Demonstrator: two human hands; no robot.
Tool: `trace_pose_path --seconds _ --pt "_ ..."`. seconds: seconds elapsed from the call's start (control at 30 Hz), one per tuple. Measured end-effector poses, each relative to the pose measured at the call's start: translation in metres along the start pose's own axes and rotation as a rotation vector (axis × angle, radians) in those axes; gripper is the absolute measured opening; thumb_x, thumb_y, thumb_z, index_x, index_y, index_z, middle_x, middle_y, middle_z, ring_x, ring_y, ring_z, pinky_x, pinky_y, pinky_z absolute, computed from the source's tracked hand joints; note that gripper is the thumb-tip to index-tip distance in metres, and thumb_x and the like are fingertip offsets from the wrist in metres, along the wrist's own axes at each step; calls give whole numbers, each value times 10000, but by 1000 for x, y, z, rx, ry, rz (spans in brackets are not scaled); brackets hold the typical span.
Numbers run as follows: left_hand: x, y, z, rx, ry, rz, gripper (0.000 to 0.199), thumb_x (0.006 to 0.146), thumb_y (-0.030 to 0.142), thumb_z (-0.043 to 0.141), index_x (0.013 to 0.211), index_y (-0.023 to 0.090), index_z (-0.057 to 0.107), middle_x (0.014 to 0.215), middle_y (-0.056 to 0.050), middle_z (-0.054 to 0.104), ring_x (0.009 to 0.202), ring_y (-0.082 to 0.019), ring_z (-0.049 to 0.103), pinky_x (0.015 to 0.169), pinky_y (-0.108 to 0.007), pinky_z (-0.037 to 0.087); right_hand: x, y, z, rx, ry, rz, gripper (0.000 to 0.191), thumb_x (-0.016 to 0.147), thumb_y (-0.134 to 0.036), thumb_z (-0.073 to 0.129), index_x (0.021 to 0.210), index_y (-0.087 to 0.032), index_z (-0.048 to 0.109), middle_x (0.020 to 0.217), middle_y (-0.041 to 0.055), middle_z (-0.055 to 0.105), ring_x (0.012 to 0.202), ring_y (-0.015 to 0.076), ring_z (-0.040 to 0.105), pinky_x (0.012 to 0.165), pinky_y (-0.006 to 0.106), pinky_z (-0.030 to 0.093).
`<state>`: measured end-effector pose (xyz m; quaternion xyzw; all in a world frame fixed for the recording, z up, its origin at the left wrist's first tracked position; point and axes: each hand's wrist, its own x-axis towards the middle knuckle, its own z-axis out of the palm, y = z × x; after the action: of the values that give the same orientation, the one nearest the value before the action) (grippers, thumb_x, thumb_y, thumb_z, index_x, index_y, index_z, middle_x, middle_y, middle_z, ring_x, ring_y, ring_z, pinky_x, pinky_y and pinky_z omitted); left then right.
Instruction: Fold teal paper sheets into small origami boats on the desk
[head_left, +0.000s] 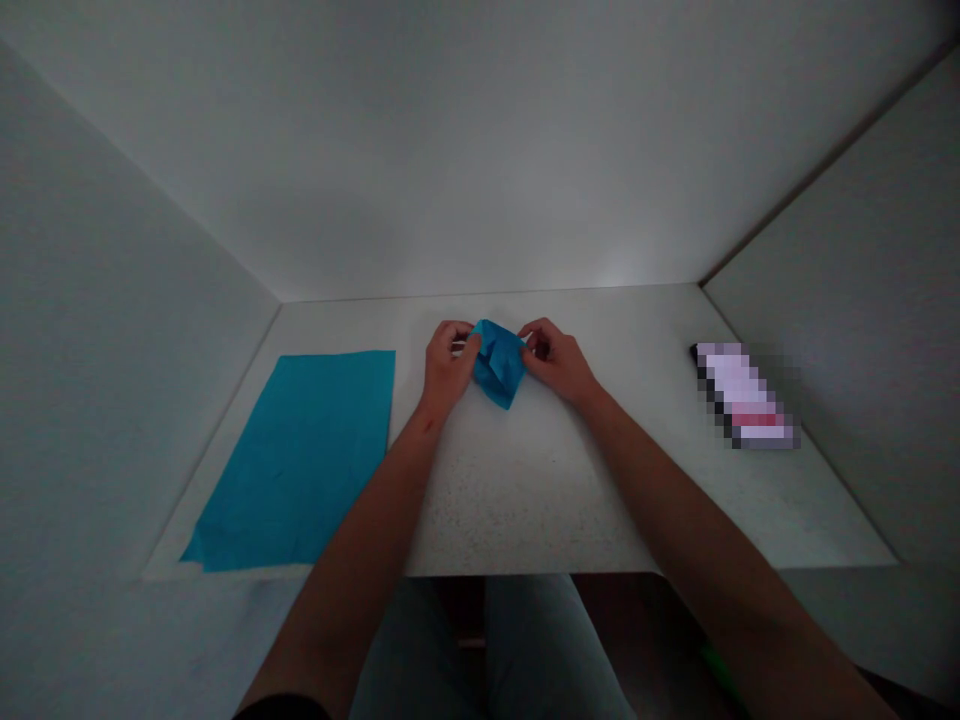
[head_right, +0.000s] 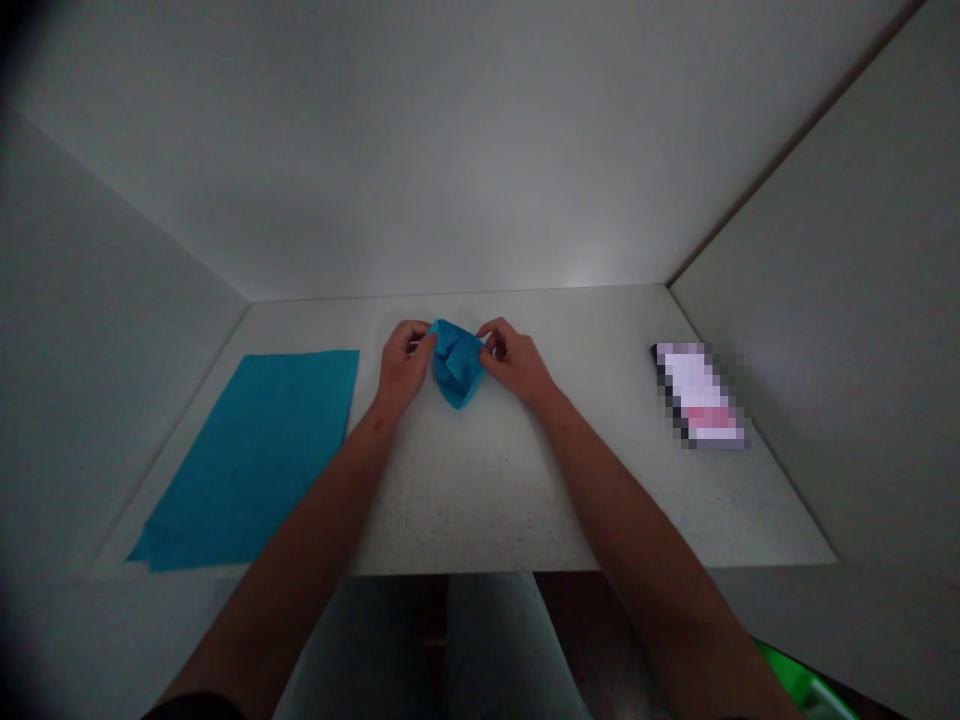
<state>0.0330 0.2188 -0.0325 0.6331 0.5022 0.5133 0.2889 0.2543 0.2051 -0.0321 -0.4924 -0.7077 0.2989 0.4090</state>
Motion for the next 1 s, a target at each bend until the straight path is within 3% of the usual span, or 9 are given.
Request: trace_pose_path --seconds 0.1,0.23,0.4,0.57,0.67,0.77,0.83,0.9,1.0 --pt "4 2 -2 -90 18 -25 260 1037 448 585 905 229 632 948 -47 715 898 -178 674 804 -299 569 1 0 0 9 31 -4 268 882 -352 648 1131 -254 625 779 -31 626 601 135 488 601 284 399" --pt "7 -1 -5 -193 88 -76 360 1037 546 587 858 235 572 785 -6 624 726 -155 593 661 -272 513 -2 -6 -1 23 20 -76 290 891 -335 644 1168 -254 626 771 -37 608 615 138 499 615 285 415" --pt "0 6 -5 -122 165 1 403 1046 643 569 982 245 574 822 -6 621 734 -152 593 678 -277 513 -6 -17 0 -103 11 -171 294 914 -302 639 1203 -270 675 785 -14 643 654 157 541 666 308 453" --pt "-8 10 -2 -57 -24 61 564 901 671 774 1221 234 618 1039 -65 738 898 -198 707 809 -329 586 -6 -19 -1 -183 162 -252 243 949 -262 574 1133 -267 732 838 26 655 708 187 577 721 350 488" --pt "-5 1 2 -119 -143 -24 455 959 657 704 1095 222 695 961 -63 767 854 -210 729 779 -343 608 -4 -17 -4 -179 226 -295 204 991 -251 538 1027 -264 739 843 41 635 734 201 583 745 372 502" --pt "-1 -9 6 -208 -207 -111 486 1041 661 559 955 215 733 857 -54 771 808 -216 742 771 -360 631 -1 -14 -5 -168 240 -283 220 1020 -242 516 1023 -257 736 887 51 616 757 204 583 744 373 511" --pt "0 -10 7 -253 -217 -97 485 1063 635 529 1044 216 773 967 -76 814 915 -241 782 850 -395 654 0 -12 -4 -188 262 -262 191 1014 -288 570 1101 -250 736 979 69 599 813 215 588 753 381 522" --pt "0 -6 6 -256 -226 -15 450 1079 580 525 1240 243 777 1235 -95 817 1169 -272 774 1027 -457 634 2 -9 -2 -230 300 -241 236 981 -373 664 1169 -246 728 1051 84 564 907 243 592 799 408 537" --pt "-5 4 3 -192 -266 147 457 1093 504 514 1450 291 703 1556 -66 669 1485 -267 604 1260 -521 486 4 -6 -1 -260 331 -215 287 933 -464 740 1115 -245 717 1016 71 527 949 266 575 849 441 537"
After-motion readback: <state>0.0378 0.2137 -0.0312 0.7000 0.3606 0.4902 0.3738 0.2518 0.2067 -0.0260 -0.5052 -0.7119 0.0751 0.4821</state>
